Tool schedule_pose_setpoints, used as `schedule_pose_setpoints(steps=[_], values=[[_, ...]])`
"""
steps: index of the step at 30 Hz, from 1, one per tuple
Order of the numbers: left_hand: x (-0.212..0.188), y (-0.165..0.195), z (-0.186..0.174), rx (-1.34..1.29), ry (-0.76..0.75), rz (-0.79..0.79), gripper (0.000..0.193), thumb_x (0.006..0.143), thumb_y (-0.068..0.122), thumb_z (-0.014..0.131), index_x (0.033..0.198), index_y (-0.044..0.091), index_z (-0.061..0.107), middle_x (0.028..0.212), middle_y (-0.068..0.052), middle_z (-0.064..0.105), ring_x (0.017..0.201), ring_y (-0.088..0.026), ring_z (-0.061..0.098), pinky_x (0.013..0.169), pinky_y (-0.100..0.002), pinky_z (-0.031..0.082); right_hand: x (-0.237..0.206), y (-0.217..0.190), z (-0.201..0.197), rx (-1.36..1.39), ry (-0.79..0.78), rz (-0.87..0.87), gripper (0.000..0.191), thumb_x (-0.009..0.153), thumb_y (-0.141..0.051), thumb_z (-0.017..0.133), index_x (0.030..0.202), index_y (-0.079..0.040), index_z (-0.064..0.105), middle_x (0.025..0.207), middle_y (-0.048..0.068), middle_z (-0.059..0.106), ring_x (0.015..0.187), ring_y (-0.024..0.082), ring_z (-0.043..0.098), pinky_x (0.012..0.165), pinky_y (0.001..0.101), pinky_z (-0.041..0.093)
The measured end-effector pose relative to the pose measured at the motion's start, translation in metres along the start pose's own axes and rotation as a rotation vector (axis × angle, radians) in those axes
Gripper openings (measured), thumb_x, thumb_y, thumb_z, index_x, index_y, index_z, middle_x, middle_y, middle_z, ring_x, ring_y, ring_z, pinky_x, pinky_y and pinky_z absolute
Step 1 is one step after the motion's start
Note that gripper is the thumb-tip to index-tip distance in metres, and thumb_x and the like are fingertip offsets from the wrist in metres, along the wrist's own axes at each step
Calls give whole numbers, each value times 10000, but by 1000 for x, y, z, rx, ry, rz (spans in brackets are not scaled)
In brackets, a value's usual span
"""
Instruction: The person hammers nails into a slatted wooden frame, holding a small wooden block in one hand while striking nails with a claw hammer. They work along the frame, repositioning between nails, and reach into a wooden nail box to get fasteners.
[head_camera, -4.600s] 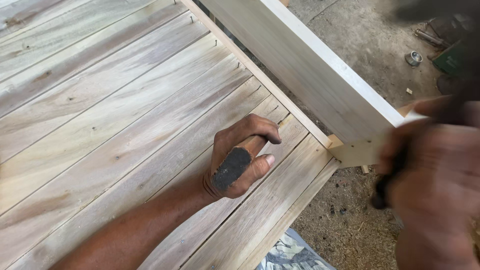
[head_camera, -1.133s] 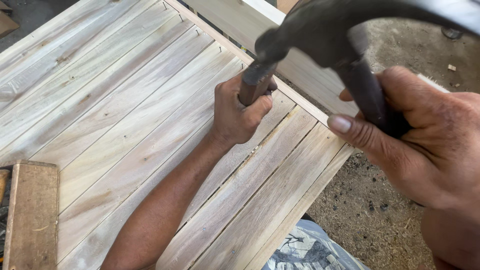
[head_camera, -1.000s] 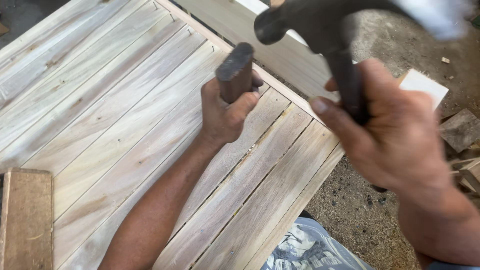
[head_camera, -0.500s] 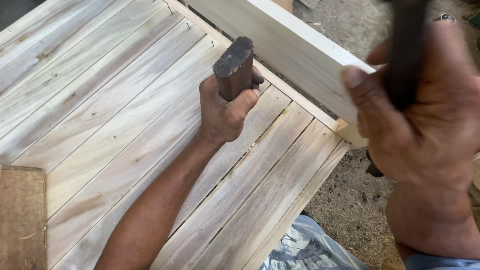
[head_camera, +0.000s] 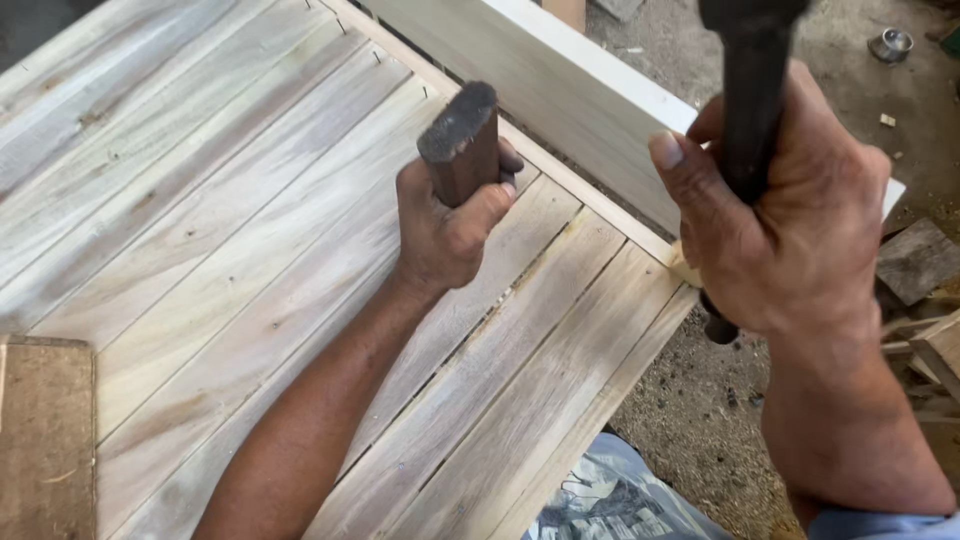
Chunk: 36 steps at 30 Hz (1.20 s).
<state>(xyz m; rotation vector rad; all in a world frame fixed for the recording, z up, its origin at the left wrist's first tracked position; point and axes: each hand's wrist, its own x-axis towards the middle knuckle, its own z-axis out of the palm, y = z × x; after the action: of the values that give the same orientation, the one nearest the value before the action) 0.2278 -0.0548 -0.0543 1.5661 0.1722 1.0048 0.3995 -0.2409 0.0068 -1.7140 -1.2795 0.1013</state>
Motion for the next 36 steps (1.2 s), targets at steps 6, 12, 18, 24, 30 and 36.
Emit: schedule_pose_setpoints(steps=[6,12,18,24,30,36], values=[[-2,3,1,-16,4,-7,244,844,76,610,1065,-19,650,934,-60,674,871,-132,659,802,-316,573,15,-25,58,-498,-402,82,248,1002,-252,603,1002,-5,579,596,96,594,419,224,567,400,380,502],[0,2,0,-24,7,-52,200,849,66,610,1015,-33,658,880,-65,656,807,-130,635,740,-312,557,12,-28,13,-330,-77,-16,300,1062,-298,611,987,-11,567,610,69,588,450,228,603,431,391,489],[-2,2,1,-79,-7,-44,208,844,50,591,1019,-40,657,866,-71,650,785,-134,635,710,-304,549,11,10,67,-592,-359,86,226,1050,-182,600,1082,33,542,579,195,618,481,346,628,475,509,512],[2,10,2,-98,9,-46,259,834,43,604,1083,-19,646,910,-55,661,840,-125,633,764,-286,541,13,-1,52,-425,-436,291,317,1001,-324,622,1018,-12,567,581,230,641,492,398,652,512,531,526],[-6,2,2,-2,33,-46,236,883,86,654,1085,-35,674,968,-80,694,916,-161,669,867,-327,564,16,-21,59,-410,-472,652,268,1088,-276,449,1181,-36,522,698,207,668,586,383,704,518,546,585],[-5,5,-10,108,-30,-17,412,874,191,672,1224,-14,606,1036,-79,645,980,-181,643,913,-350,547,10,-1,69,-508,-530,456,425,1009,-359,598,1216,2,510,711,251,692,716,469,708,704,571,571]])
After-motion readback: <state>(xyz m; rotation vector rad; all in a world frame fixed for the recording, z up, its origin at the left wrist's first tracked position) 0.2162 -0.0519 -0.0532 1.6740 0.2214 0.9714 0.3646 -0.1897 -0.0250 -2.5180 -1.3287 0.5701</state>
